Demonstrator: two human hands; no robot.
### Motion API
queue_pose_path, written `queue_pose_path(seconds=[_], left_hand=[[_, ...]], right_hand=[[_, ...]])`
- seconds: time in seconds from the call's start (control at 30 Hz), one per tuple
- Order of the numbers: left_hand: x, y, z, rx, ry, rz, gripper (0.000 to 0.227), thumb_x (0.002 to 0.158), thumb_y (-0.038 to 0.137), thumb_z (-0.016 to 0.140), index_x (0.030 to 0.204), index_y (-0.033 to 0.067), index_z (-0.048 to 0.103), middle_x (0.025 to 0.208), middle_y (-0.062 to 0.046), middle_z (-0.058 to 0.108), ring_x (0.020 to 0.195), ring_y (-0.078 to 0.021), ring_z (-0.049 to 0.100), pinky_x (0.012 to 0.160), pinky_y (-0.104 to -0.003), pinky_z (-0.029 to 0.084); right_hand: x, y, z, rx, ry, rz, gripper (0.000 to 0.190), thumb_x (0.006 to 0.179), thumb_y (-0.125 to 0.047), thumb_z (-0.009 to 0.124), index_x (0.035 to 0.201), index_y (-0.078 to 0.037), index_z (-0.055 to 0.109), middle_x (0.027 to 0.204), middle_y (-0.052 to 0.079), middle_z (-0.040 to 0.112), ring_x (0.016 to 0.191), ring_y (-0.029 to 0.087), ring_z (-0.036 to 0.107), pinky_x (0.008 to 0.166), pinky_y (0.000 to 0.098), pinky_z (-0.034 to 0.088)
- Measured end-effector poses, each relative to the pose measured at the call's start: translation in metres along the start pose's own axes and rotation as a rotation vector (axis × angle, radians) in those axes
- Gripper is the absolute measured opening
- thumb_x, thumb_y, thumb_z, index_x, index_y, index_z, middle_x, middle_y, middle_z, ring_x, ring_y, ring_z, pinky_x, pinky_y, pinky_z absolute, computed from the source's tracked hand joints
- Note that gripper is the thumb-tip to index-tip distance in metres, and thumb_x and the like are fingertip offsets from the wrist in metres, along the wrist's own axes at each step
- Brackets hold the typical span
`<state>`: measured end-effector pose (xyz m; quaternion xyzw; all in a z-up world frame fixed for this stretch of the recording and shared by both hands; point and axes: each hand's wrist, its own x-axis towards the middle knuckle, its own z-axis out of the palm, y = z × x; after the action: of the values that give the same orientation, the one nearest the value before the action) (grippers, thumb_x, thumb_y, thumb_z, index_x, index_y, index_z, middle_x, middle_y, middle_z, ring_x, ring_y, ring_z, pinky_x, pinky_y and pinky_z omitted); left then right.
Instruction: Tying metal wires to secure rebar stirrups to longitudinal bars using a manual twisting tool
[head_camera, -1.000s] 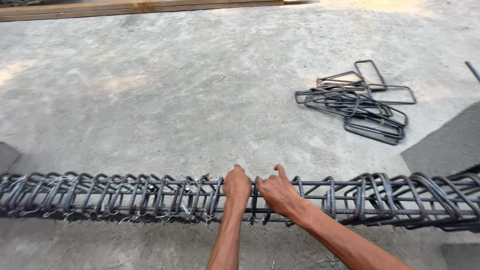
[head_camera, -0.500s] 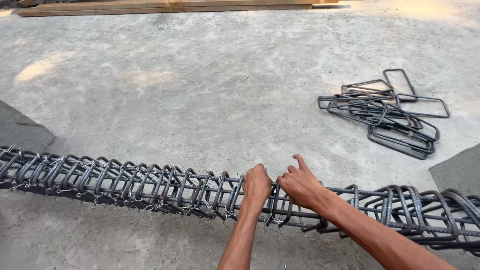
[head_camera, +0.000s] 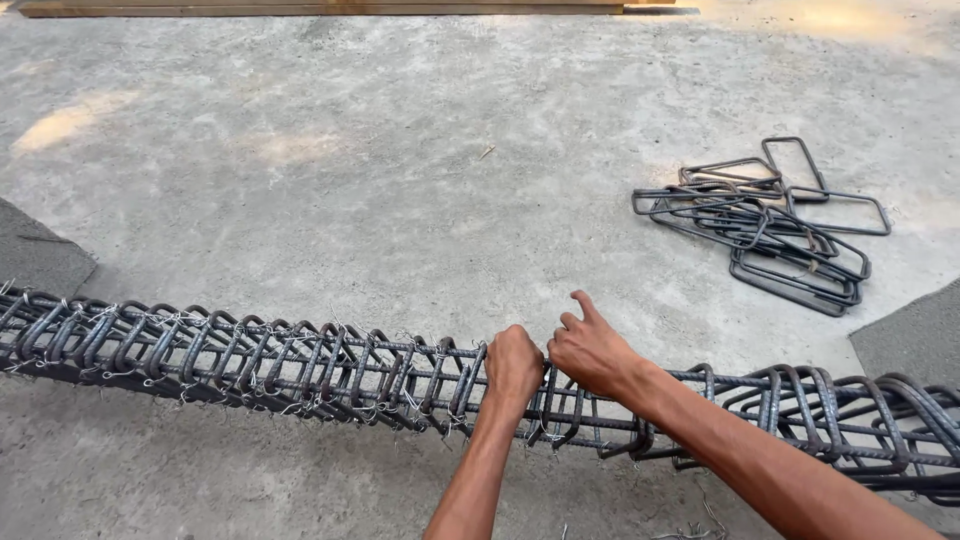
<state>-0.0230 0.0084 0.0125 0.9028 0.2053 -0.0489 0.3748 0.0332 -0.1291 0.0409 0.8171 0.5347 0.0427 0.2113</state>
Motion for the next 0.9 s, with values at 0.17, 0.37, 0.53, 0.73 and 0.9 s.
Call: queue_pose_path(seconds=[0.17, 0.37, 0.53, 0.73, 0.9], left_hand=[[0.009, -0.01, 0.022, -0.076, 0.041, 0.092, 0.024, 0.09, 0.01, 0.046, 0.089, -0.0043, 0.065, 0.087, -0.03, 0.072, 0.096, -0.0549, 0.07, 0.08, -0.061, 0.057], [0.013, -0.026, 0.04, -0.068, 0.129, 0.187, 0.021, 0.095, 0.011, 0.046, 0.092, -0.0002, 0.063, 0.08, -0.032, 0.07, 0.089, -0.0555, 0.07, 0.074, -0.062, 0.056], [-0.002, -0.01, 0.026, -0.08, 0.156, 0.141, 0.022, 0.1, 0.007, 0.049, 0.103, 0.0004, 0.069, 0.084, -0.027, 0.073, 0.088, -0.0469, 0.075, 0.076, -0.055, 0.062], [0.001, -0.014, 0.017, -0.003, 0.101, 0.06, 0.027, 0.102, 0.017, 0.045, 0.103, 0.001, 0.068, 0.089, -0.029, 0.073, 0.096, -0.0514, 0.071, 0.079, -0.063, 0.057], [0.0, -0.015, 0.012, 0.006, 0.059, 0.044, 0.031, 0.102, 0.023, 0.045, 0.103, 0.0062, 0.071, 0.09, -0.026, 0.073, 0.097, -0.0512, 0.071, 0.08, -0.062, 0.057]], right_hand=[[0.014, 0.01, 0.004, -0.097, 0.128, -0.135, 0.011, 0.076, -0.006, 0.067, 0.083, -0.01, 0.076, 0.073, 0.007, 0.074, 0.083, 0.024, 0.066, 0.113, 0.07, 0.024], [0.009, 0.02, 0.009, -0.091, 0.25, -0.219, 0.007, 0.077, -0.008, 0.068, 0.081, -0.009, 0.073, 0.072, 0.008, 0.072, 0.078, 0.026, 0.064, 0.114, 0.0698, 0.026], [-0.014, 0.029, 0.01, 0.085, 0.272, -0.051, 0.011, 0.094, -0.018, 0.062, 0.092, -0.014, 0.072, 0.081, 0.004, 0.072, 0.085, 0.02, 0.068, 0.115, 0.0607, 0.03], [-0.033, 0.027, -0.023, 0.633, 0.122, 0.158, 0.017, 0.099, -0.027, 0.057, 0.109, -0.018, 0.067, 0.096, 0.0, 0.073, 0.096, 0.021, 0.07, 0.117, 0.0565, 0.032], [-0.031, 0.018, 0.002, 0.856, 0.041, 0.155, 0.023, 0.094, -0.038, 0.069, 0.111, -0.023, 0.074, 0.104, -0.002, 0.077, 0.103, 0.021, 0.07, 0.117, 0.0568, 0.031]])
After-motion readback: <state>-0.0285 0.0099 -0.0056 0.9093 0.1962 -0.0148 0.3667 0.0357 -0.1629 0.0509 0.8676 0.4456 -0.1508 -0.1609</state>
